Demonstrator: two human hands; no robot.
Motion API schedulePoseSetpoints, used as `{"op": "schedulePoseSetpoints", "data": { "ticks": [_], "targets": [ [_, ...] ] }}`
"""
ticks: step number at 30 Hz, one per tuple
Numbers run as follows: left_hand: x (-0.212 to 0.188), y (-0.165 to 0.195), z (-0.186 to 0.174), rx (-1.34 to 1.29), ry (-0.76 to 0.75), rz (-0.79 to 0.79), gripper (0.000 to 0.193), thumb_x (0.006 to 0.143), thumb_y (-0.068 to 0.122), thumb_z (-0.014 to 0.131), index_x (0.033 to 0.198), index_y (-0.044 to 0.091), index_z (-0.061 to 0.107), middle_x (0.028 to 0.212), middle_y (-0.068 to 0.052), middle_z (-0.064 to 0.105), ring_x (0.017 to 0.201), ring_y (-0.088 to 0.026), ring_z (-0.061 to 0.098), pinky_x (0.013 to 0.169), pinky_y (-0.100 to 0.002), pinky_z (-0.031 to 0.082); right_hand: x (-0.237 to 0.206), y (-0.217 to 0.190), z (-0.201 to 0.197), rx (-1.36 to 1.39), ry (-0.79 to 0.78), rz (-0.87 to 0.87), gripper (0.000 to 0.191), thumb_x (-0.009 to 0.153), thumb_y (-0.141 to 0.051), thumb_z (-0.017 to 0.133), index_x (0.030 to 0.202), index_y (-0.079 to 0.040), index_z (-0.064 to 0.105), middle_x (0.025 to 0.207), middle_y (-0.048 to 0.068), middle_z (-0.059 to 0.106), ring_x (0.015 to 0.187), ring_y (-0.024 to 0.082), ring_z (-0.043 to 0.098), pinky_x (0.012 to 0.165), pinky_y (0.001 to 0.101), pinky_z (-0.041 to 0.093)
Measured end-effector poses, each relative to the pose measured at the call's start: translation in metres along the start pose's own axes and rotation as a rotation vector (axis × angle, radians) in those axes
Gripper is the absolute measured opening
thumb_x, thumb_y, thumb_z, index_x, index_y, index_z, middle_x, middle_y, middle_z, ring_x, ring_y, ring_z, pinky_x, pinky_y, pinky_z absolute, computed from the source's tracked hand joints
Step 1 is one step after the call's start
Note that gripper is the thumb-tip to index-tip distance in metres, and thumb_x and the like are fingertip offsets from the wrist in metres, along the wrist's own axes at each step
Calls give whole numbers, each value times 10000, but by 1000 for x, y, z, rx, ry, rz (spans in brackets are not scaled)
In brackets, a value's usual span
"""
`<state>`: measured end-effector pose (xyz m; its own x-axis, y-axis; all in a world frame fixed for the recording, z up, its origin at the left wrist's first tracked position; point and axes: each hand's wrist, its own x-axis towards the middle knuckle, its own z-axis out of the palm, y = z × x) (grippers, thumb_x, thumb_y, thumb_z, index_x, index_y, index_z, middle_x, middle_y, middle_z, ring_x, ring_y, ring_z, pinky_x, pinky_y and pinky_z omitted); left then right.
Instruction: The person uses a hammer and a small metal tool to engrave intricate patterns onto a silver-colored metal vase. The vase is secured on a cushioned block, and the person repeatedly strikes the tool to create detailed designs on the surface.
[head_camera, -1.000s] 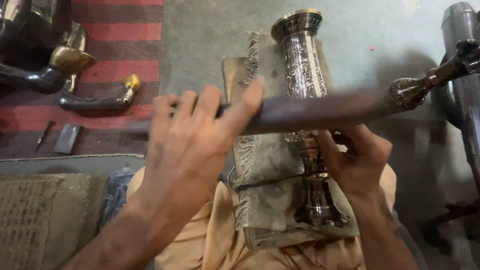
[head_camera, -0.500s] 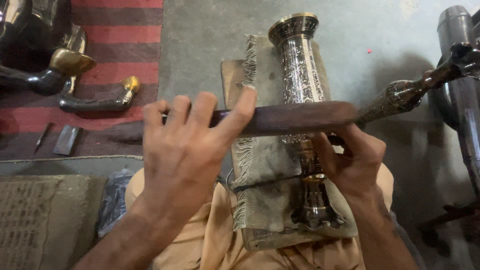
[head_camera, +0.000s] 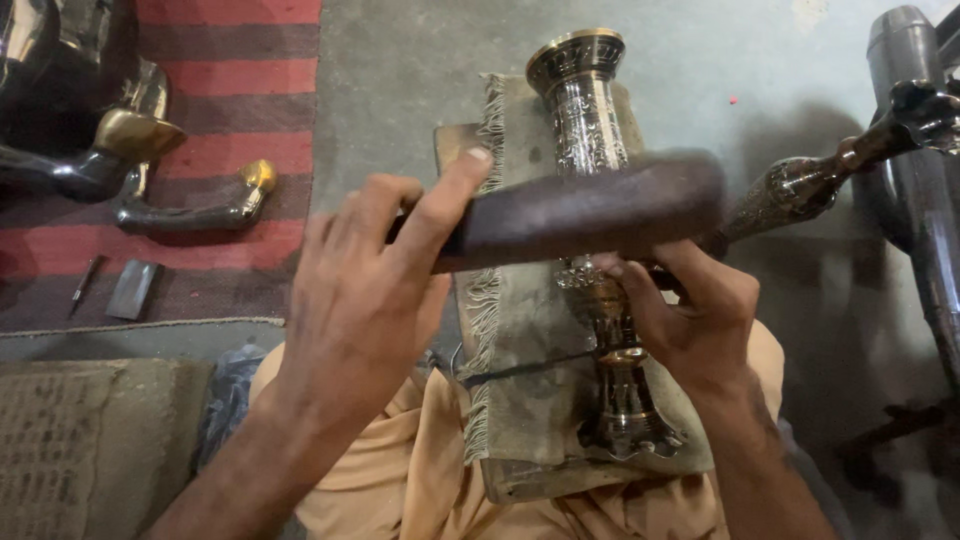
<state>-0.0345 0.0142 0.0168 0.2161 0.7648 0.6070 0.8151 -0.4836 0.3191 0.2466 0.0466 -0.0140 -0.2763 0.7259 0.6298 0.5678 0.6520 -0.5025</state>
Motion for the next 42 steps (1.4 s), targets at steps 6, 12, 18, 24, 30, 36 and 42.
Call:
{"op": "schedulePoseSetpoints", "data": {
  "ticks": [6, 12, 18, 24, 30, 36, 42],
  "targets": [
    [4, -6, 1, -111, 30, 5, 595, 1054, 140, 726, 1567, 287, 463, 1106, -57, 545, 977, -212, 543, 844, -330, 477, -1, 1, 1, -20, 10, 45, 253, 999, 11, 703, 1244, -43, 672, 1039, 107, 777, 968, 165, 781, 799, 272, 640],
    [21, 9, -12, 307, -72, 42, 647, 966, 23, 699, 1530, 298, 538, 1038, -61, 570, 922, -220, 587, 841, -427, 434, -4, -9, 8, 281, 103, 333, 172, 1045, -8, 637, 1208, -51, 669, 1007, 61, 783, 843, 137, 769, 711, 243, 645],
    [39, 21, -20, 537, -45, 166, 497, 960, 279, 706, 1438, 302, 574, 951, -26, 598, 856, -212, 612, 810, -436, 483, -2, -13, 10, 29, 110, 277, 145, 1030, -30, 699, 1171, -12, 669, 1017, 99, 765, 852, 115, 773, 672, 233, 669],
    [40, 27, -24, 288, -93, 51, 509, 992, 114, 706, 1456, 284, 589, 943, -5, 559, 882, -204, 598, 815, -410, 465, 1, -16, 3, 203, 55, 410, 194, 1001, -56, 688, 1188, -7, 687, 901, 103, 774, 710, 123, 741, 551, 235, 620],
    [29, 27, -32, 199, -155, 4, 701, 785, 25, 748, 1427, 208, 534, 919, -71, 556, 833, -254, 614, 706, -448, 472, -7, 1, -1, 465, 177, 266, 199, 1106, -31, 645, 1301, -6, 610, 1028, 100, 751, 918, 104, 737, 835, 257, 641],
    [29, 29, -23, 13, -198, -40, 703, 766, 19, 737, 1418, 174, 527, 939, -78, 559, 859, -279, 596, 736, -432, 479, -20, 6, 6, 273, 235, 263, 137, 1086, -30, 698, 1204, -21, 629, 940, 70, 750, 821, 68, 708, 726, 187, 584],
    [48, 34, -18, 375, -94, 140, 556, 955, 98, 748, 1459, 219, 546, 903, -31, 580, 789, -222, 564, 716, -425, 472, -18, 3, 4, 297, 241, 389, 134, 1002, 5, 700, 1134, -3, 680, 879, 78, 764, 659, 56, 597, 577, 206, 467]
  ]
}}
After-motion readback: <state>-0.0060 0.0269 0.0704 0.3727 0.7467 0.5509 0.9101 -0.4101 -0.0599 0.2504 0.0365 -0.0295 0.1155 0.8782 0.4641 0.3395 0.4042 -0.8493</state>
